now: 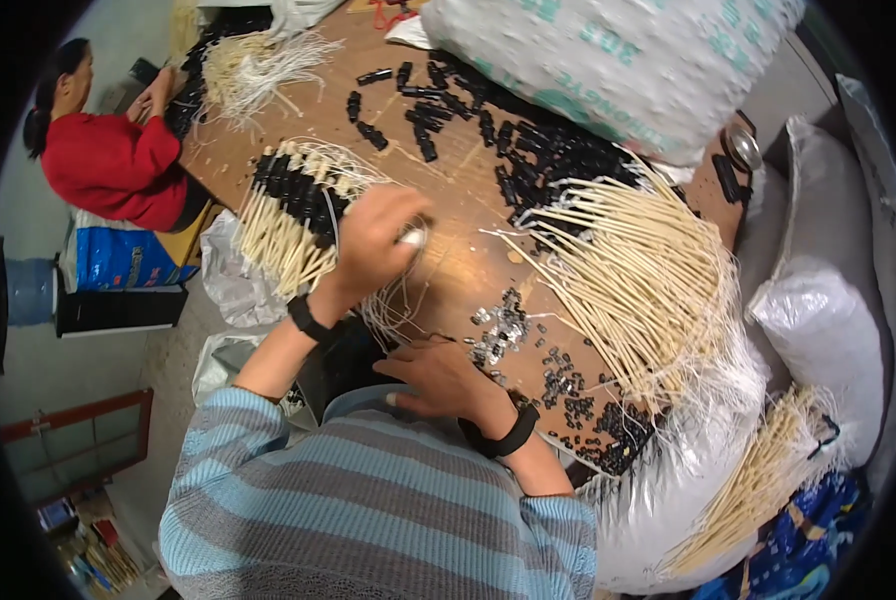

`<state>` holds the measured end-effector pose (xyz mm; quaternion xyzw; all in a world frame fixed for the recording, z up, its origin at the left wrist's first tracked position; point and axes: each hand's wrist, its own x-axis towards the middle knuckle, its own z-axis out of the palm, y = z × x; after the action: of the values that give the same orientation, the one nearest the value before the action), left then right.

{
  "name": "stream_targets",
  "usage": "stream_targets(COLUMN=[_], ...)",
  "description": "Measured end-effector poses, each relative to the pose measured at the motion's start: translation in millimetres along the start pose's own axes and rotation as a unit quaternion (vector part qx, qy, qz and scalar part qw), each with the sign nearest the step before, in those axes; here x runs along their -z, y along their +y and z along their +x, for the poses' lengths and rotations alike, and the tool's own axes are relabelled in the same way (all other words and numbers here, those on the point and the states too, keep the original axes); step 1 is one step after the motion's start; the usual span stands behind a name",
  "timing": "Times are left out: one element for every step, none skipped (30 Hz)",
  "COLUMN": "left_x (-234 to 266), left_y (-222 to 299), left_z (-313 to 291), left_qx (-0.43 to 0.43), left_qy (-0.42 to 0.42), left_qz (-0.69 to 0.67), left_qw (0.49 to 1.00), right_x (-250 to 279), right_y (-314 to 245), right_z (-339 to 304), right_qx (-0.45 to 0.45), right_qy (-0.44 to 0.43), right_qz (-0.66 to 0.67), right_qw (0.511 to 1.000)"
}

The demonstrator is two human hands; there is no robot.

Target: The person assembles components by hand, picking up a black plastic piece and a metal clip, fitting them together, and sliding the assembly onto a white cord. They repeat this process for each cord in a bundle, occasionally moving finished bundles aside on the wooden table.

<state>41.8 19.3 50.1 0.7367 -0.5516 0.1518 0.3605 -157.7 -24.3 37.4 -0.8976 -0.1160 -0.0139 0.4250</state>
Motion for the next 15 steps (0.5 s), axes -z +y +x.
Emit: stream_targets(left_x=[-20,-37,-55,-75,-95,-116,-132,-142,-144,-142,-139,-134,-133,-125,-115], left_y=[10,16,15,11,7,-5,-22,-29,-26,-23,-24,-25,-29,-27,-21], left_z=[5,8,13,21,28,27,23,20,23,24,20,17,11,10,7], left_qx=[0.04,0.079,0.074,0.049,0.025,0.023,-0.008,-0.043,-0.046,-0.051,-0.05,-0.047,-0.052,-0.05,-0.005], left_qy=[-0.105,-0.209,-0.212,-0.181,-0.147,-0.148,-0.129,-0.113,-0.111,-0.114,-0.14,-0.165,-0.16,-0.16,-0.202], left_qz=[-0.075,-0.145,-0.158,-0.135,-0.112,-0.119,-0.086,-0.056,-0.075,-0.08,-0.065,-0.048,-0.042,-0.036,-0.034], left_qw=[0.991,0.964,0.962,0.973,0.982,0.981,0.988,0.991,0.99,0.989,0.987,0.984,0.985,0.985,0.979], right_x=[3,9,13,17,22,27,36,44,50,54,59,59,57,56,55], right_y=[0,1,2,9,22,34,35,38,43,48,46,49,54,58,56], right_z=[-5,-8,-12,-23,-39,-53,-62,-75,-90,-102,-106,-111,-116,-116,-115], right_qx=[-0.014,-0.06,-0.108,-0.12,-0.203,-0.278,-0.323,-0.369,-0.389,-0.406,-0.391,-0.392,-0.403,-0.409,-0.414], right_qy=[0.004,0.021,0.039,0.042,0.135,0.225,0.271,0.318,0.326,0.33,0.322,0.322,0.304,0.284,0.284], right_qz=[-0.004,-0.004,-0.006,-0.01,-0.049,-0.085,-0.128,-0.169,-0.227,-0.282,-0.343,-0.342,-0.379,-0.414,-0.398], right_qw=[1.0,0.998,0.993,0.992,0.969,0.93,0.898,0.857,0.831,0.804,0.791,0.791,0.776,0.762,0.768])
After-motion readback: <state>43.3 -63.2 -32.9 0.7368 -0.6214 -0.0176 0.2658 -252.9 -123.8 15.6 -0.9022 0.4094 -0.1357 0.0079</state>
